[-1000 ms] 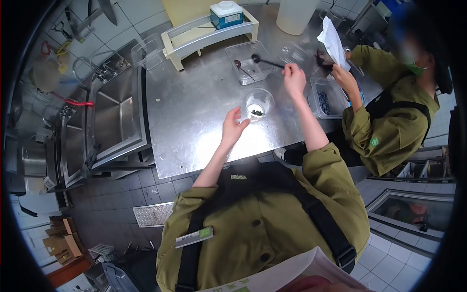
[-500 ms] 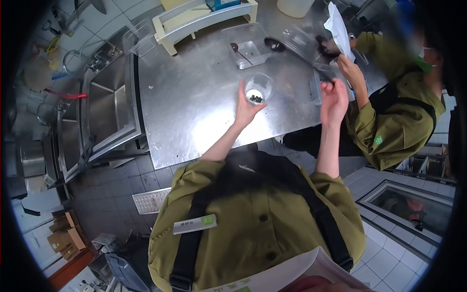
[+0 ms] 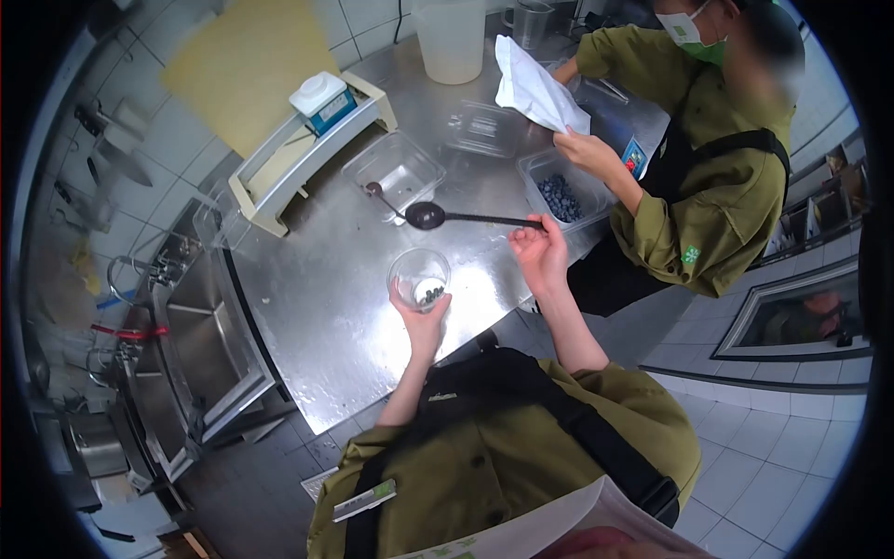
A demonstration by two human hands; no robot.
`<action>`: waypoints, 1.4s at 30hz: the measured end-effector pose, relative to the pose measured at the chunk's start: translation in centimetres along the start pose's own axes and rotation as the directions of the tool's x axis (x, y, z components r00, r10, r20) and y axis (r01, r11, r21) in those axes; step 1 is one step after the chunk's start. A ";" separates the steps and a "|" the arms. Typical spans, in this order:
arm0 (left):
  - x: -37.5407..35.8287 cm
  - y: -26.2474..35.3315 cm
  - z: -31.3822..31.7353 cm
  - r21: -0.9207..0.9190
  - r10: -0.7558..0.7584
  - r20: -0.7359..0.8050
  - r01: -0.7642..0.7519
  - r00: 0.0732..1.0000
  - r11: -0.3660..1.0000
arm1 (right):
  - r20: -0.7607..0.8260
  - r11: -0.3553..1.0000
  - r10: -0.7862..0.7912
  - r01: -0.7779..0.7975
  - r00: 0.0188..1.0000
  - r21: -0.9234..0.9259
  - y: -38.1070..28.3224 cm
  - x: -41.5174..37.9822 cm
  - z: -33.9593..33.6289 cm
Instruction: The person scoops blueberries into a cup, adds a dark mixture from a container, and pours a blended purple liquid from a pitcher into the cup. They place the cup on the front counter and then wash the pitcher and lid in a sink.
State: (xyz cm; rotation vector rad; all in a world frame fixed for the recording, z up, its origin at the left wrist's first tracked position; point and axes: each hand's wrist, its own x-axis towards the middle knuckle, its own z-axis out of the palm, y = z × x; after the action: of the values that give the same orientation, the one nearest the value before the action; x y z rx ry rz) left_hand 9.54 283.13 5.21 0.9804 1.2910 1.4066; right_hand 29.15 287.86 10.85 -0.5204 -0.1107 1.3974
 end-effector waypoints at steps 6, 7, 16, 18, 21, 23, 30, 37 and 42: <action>-0.2 -0.4 -1.5 -0.021 0.036 -0.078 -0.038 0.996 0.999 | -0.088 0.999 0.037 -0.036 0.995 0.023 0.4 0.1 0.3; -0.3 -0.2 -1.5 -0.028 0.035 -0.075 -0.037 0.997 0.999 | -0.087 0.998 0.050 -0.048 0.995 0.029 0.4 0.1 0.4; -0.9 0.9 -1.7 -0.024 0.034 -0.064 -0.035 0.997 0.999 | -0.053 0.998 0.053 -0.051 0.997 0.045 0.1 -0.3 0.4; -1.0 1.0 -1.8 0.006 0.048 -0.047 -0.048 0.998 0.999 | -0.055 0.998 0.053 -0.052 0.997 0.029 0.0 -0.7 0.5; -0.9 0.6 -2.0 0.026 0.003 -0.020 -0.002 1.000 1.000 | -0.036 0.996 0.082 -0.080 0.996 0.042 0.1 -0.9 -0.4; -1.2 0.9 -1.9 0.043 -0.017 -0.025 0.018 1.000 0.999 | -0.045 0.996 0.087 -0.086 0.995 0.026 0.0 -1.2 -0.4; -1.0 0.5 -2.1 0.041 -0.008 -0.041 0.010 0.999 0.999 | -0.221 0.994 0.112 -0.105 0.969 0.043 0.3 -1.6 -0.4; -1.0 -0.4 -2.6 -0.001 -0.015 -0.059 0.015 0.998 1.000 | -0.084 0.993 0.112 -0.115 0.990 -0.024 0.9 -2.1 -0.3; -0.5 -1.3 -3.0 0.057 0.032 -0.043 -0.029 0.999 0.998 | -0.077 0.993 0.114 -0.117 0.990 -0.034 1.3 -2.3 0.2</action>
State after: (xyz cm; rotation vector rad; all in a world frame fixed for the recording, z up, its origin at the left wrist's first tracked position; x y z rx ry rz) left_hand 6.88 281.89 3.57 1.0161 1.3597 1.4287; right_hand 27.49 285.85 10.97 -0.6184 -0.0471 1.4891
